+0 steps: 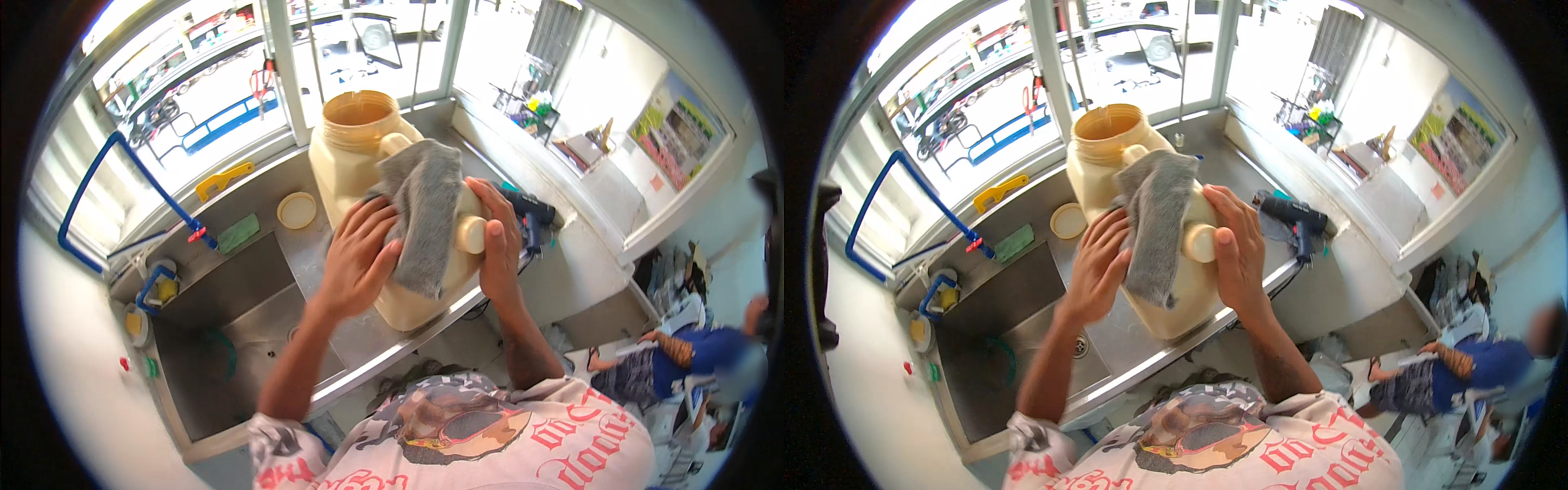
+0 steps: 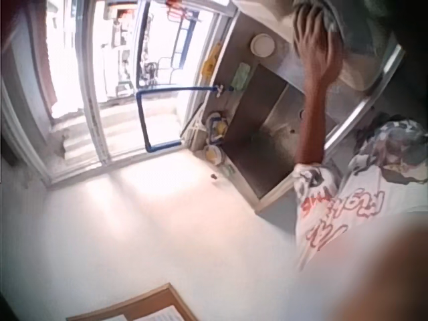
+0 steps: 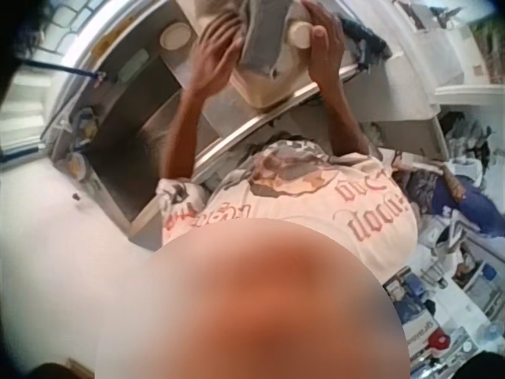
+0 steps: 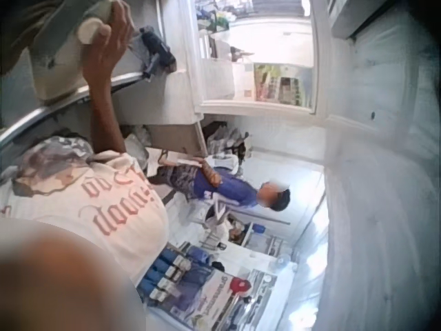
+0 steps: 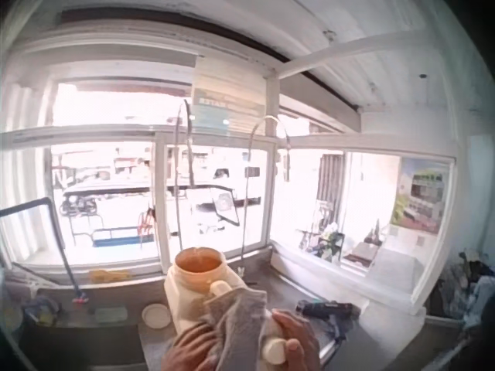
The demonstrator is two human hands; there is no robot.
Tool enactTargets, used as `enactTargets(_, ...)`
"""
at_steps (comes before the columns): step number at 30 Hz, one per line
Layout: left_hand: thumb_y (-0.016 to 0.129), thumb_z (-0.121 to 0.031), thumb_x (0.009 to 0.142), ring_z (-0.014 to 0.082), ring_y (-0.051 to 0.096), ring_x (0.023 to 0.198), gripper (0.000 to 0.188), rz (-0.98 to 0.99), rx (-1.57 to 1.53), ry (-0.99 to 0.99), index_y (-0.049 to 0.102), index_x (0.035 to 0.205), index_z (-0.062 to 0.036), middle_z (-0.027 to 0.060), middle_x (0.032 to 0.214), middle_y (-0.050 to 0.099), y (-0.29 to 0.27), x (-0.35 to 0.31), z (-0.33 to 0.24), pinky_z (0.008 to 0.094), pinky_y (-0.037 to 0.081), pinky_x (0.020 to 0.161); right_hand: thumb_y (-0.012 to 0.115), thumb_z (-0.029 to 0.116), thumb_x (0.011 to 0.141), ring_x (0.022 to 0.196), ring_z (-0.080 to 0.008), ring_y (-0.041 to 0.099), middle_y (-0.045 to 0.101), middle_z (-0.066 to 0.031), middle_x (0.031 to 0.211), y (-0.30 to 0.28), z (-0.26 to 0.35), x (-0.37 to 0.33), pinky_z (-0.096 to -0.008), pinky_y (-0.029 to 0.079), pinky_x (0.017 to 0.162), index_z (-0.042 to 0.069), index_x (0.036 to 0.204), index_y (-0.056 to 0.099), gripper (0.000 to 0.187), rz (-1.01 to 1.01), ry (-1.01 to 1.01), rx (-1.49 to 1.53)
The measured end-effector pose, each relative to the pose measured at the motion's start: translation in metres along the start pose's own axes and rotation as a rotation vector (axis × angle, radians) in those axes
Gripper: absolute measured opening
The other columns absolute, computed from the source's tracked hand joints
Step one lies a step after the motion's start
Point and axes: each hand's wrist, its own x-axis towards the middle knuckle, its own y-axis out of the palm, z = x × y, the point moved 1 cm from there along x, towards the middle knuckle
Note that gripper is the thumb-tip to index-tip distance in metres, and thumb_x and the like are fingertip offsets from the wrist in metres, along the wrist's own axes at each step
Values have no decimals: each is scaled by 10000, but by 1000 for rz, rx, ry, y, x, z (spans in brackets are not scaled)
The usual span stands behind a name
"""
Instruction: The person wipes a large beige plastic container with a cloth, then uses a heat gun to soften and attach green plastic pieces to the container's spout and base. The person repeatedly wipes the container and the surrounding stainless steel counter while another person stands nearby.
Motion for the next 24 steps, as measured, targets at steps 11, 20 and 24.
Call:
enactTargets(11, 646, -295, 911, 569, 369, 1307, 511, -84, 569, 95, 538, 1228, 91, 328, 1363, 426, 45, -8, -62, 649, 307, 1089, 304, 361, 1082, 1293, -314, 515, 573, -186, 1374, -3, -3, -3, -400, 351, 1109, -2, 1315, 606, 526, -28, 63, 224)
enactTargets(20, 673, -198, 876, 406, 470, 1306, 275, 18, 27, 6, 658, 1126, -87, 198, 1345, 511, 166, -178, -5, 512, 408, 1088, 430, 375, 1073, 1317, -237, 499, 564, -138, 1375, -43, -21, -130, -375, 401, 1079, 6, 1255, 630, 458, 53, 471, 436)
enactTargets(24, 723, -193, 846, 390, 510, 1294, 227, 85, -626, -486, 684, 1034, -72, 196, 1278, 596, 198, -170, -39, 463, 435, 1081, 450, 348, 1066, 1254, -224, 541, 589, -124, 1308, -50, -57, -176, -373, 432, 1058, 13, 1341, 549, 444, 458, 834, 1135)
